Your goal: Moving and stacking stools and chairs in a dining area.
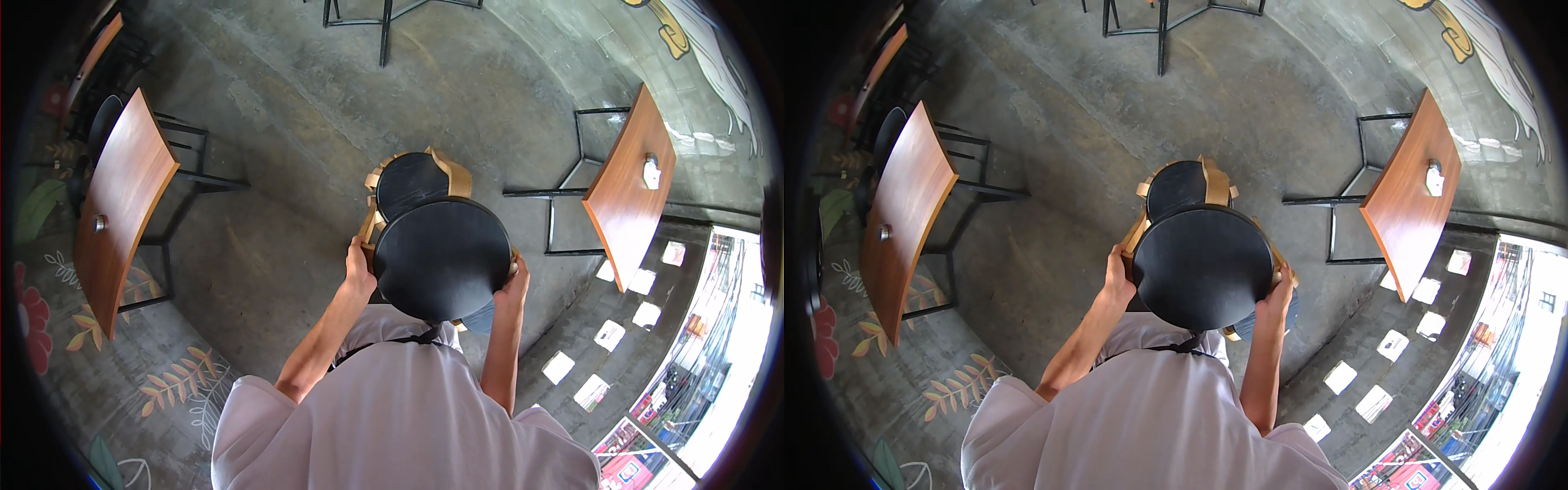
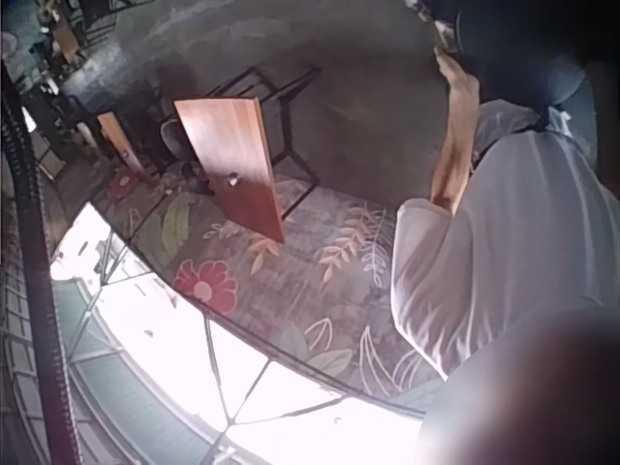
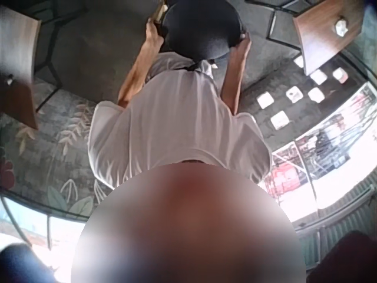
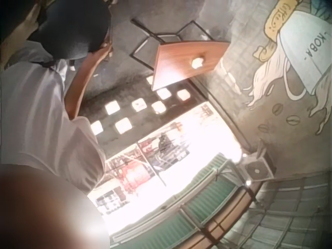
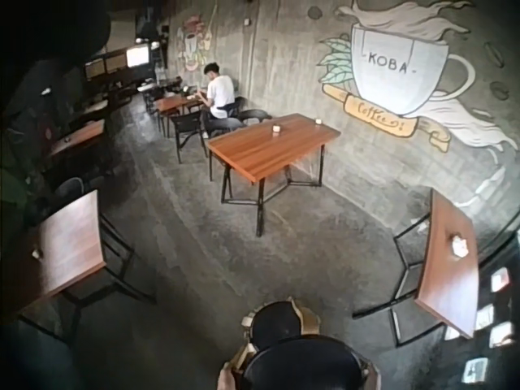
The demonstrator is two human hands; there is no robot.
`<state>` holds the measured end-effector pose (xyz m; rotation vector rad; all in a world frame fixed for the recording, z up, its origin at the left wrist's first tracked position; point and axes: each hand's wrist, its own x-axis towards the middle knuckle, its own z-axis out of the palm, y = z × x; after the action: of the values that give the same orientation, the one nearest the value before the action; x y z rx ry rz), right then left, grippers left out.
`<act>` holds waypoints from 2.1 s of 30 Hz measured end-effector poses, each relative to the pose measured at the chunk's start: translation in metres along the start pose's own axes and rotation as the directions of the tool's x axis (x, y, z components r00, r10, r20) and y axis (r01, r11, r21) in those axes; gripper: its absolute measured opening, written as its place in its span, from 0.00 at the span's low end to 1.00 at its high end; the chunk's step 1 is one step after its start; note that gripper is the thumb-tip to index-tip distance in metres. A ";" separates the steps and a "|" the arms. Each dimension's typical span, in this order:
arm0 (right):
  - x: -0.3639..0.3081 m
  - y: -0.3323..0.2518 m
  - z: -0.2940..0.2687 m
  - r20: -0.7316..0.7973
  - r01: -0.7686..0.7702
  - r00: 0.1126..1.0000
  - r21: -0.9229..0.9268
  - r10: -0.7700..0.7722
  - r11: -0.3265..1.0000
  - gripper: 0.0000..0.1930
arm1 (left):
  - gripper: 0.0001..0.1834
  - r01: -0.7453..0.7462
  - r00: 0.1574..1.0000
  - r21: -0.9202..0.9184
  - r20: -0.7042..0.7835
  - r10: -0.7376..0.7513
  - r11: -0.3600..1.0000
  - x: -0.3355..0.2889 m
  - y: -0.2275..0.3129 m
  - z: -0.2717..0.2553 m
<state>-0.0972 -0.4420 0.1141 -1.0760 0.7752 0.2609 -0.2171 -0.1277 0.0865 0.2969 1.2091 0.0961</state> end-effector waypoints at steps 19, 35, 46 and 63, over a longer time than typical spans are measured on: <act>0.090 -0.037 0.067 0.191 0.096 0.981 -0.310 -0.037 0.946 0.22 | 0.19 0.038 0.999 -0.141 0.030 -0.034 0.989 0.007 -0.024 0.032; 0.184 0.031 0.099 0.097 -0.055 0.989 -0.485 0.116 0.873 0.35 | 0.26 0.082 0.994 -0.130 0.080 -0.072 0.988 0.096 -0.019 0.020; 0.211 0.069 0.100 -0.062 -0.058 0.998 -0.803 0.014 0.593 0.26 | 0.23 0.217 0.972 0.170 -0.130 -0.196 0.961 0.188 -0.032 -0.006; 0.016 0.166 0.144 0.050 -0.033 0.996 -0.508 0.067 0.861 0.16 | 0.18 0.056 0.917 0.618 0.278 -0.285 0.784 0.108 0.075 0.007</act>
<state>-0.1129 -0.2413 0.0248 -1.5378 0.6900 0.5661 -0.1661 -0.0324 0.0115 0.7265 0.8631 -0.5046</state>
